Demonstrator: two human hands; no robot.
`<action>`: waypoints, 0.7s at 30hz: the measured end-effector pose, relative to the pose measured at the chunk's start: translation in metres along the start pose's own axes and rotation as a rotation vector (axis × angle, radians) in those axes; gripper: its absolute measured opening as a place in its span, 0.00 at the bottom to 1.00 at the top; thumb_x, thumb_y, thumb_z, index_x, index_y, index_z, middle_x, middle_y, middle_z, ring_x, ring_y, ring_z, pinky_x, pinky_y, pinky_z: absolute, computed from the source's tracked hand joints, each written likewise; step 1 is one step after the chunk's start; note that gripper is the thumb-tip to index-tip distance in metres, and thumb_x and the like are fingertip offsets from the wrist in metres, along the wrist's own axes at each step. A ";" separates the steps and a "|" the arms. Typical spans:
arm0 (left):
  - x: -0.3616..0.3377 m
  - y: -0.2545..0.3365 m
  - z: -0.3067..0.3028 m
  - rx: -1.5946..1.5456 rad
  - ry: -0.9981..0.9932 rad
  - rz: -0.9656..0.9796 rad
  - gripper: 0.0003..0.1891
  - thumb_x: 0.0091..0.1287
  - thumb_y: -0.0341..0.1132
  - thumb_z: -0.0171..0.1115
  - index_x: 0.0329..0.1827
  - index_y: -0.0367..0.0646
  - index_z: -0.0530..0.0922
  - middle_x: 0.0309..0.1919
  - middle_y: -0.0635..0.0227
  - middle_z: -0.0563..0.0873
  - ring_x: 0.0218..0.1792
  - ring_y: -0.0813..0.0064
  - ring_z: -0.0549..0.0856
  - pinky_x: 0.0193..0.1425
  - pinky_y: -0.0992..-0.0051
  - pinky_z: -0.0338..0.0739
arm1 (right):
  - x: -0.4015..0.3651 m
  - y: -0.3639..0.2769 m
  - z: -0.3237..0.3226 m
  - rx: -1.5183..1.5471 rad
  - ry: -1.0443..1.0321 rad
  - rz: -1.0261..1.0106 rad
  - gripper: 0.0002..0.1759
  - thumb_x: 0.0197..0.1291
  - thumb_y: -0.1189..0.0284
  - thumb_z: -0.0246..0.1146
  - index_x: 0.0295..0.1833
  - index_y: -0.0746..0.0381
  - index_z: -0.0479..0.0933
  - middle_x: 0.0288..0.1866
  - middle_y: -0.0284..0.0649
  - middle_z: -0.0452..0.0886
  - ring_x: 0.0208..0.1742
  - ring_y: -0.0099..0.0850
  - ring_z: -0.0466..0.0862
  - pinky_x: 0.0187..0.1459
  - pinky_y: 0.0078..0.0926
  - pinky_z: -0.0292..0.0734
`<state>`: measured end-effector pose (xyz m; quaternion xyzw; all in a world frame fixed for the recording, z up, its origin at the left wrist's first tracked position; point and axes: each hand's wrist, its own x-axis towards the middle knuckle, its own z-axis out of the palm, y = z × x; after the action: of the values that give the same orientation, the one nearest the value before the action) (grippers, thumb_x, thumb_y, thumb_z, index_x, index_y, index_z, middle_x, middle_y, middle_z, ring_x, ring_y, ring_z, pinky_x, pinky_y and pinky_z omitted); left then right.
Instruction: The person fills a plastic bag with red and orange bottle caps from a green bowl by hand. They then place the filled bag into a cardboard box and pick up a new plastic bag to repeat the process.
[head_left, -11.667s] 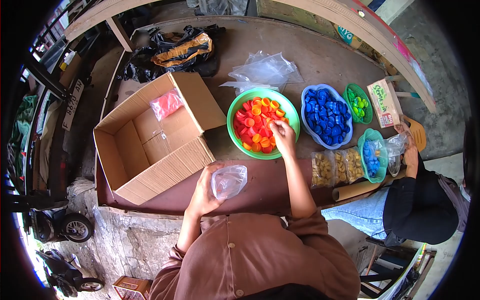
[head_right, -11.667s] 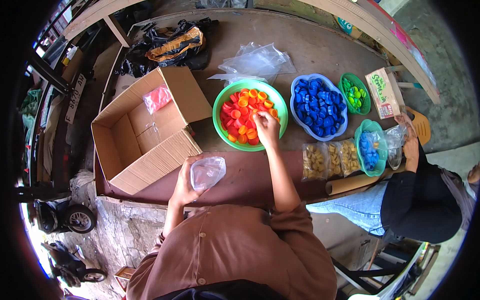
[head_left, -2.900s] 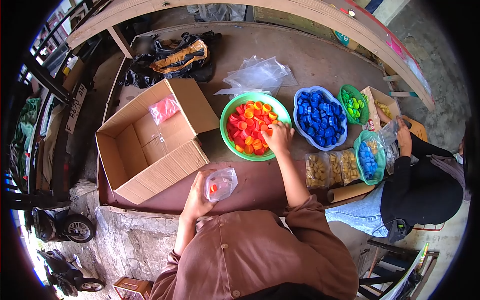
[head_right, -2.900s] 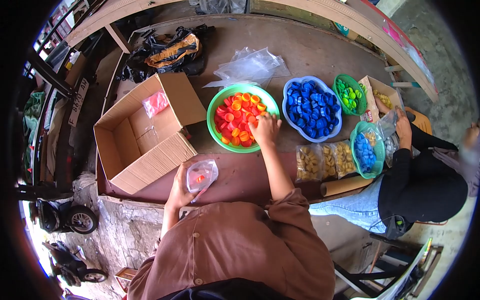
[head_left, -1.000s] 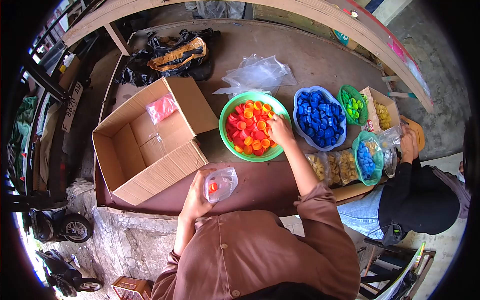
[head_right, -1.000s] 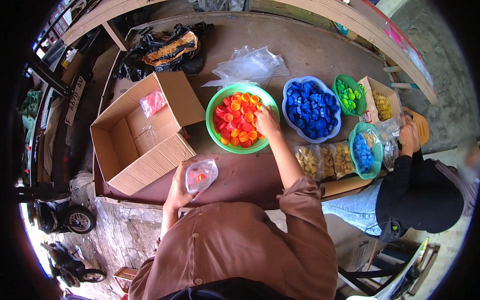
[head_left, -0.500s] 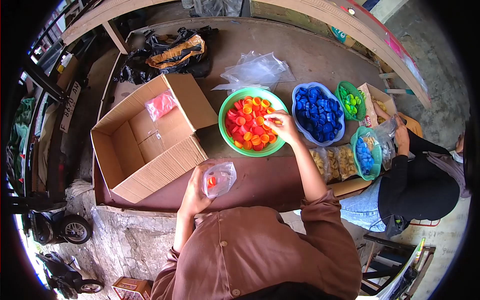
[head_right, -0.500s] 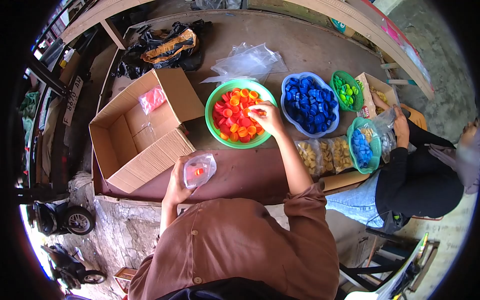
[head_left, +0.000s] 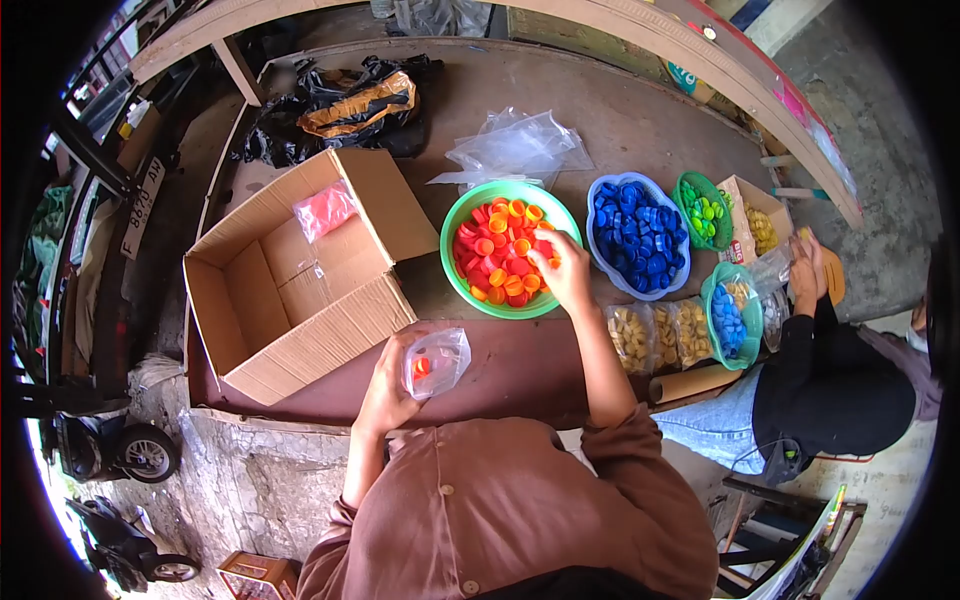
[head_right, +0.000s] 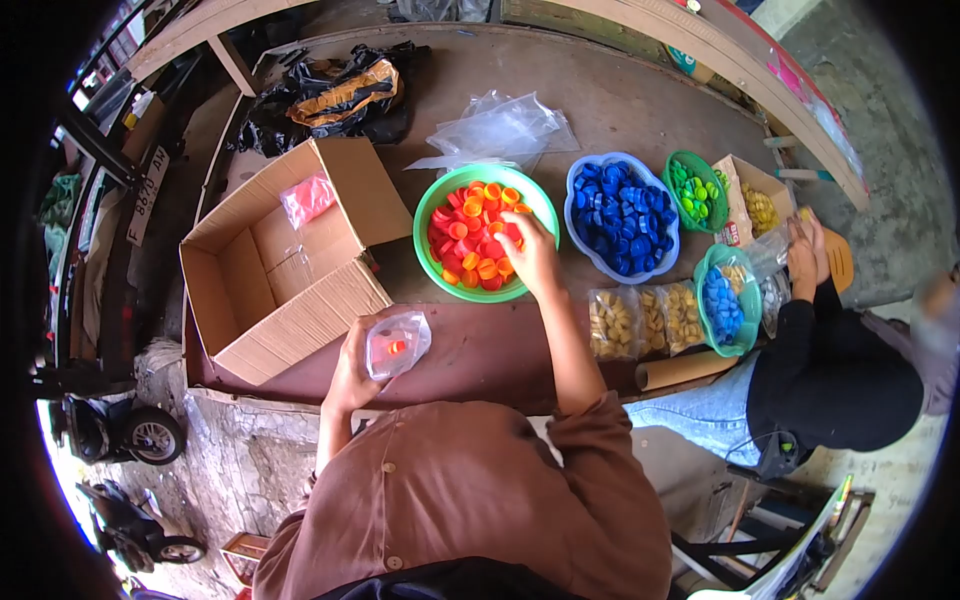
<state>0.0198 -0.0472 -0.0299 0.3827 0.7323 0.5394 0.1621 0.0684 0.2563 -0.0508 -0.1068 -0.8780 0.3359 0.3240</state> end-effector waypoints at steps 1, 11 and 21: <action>-0.001 0.000 0.002 -0.003 0.006 -0.004 0.32 0.37 0.24 0.69 0.51 0.35 0.67 0.45 0.55 0.75 0.48 0.59 0.76 0.54 0.68 0.68 | 0.001 0.000 -0.002 0.104 0.067 0.072 0.13 0.49 0.77 0.65 0.42 0.66 0.75 0.39 0.45 0.79 0.40 0.36 0.81 0.39 0.28 0.76; 0.002 -0.002 -0.003 0.004 -0.056 -0.060 0.31 0.40 0.25 0.67 0.52 0.35 0.67 0.49 0.53 0.74 0.53 0.56 0.74 0.57 0.67 0.68 | -0.016 -0.015 0.019 -0.115 -0.013 -0.056 0.12 0.52 0.77 0.62 0.44 0.66 0.74 0.38 0.46 0.77 0.40 0.41 0.79 0.43 0.30 0.74; 0.006 -0.007 0.001 0.016 -0.026 -0.053 0.33 0.39 0.26 0.70 0.52 0.36 0.66 0.48 0.54 0.74 0.52 0.58 0.75 0.55 0.67 0.69 | -0.022 0.027 0.014 0.213 0.239 0.481 0.07 0.58 0.75 0.59 0.42 0.66 0.75 0.42 0.36 0.78 0.45 0.25 0.78 0.45 0.22 0.75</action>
<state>0.0132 -0.0431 -0.0357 0.3716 0.7443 0.5239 0.1826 0.0757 0.2609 -0.0875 -0.3163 -0.7426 0.4787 0.3455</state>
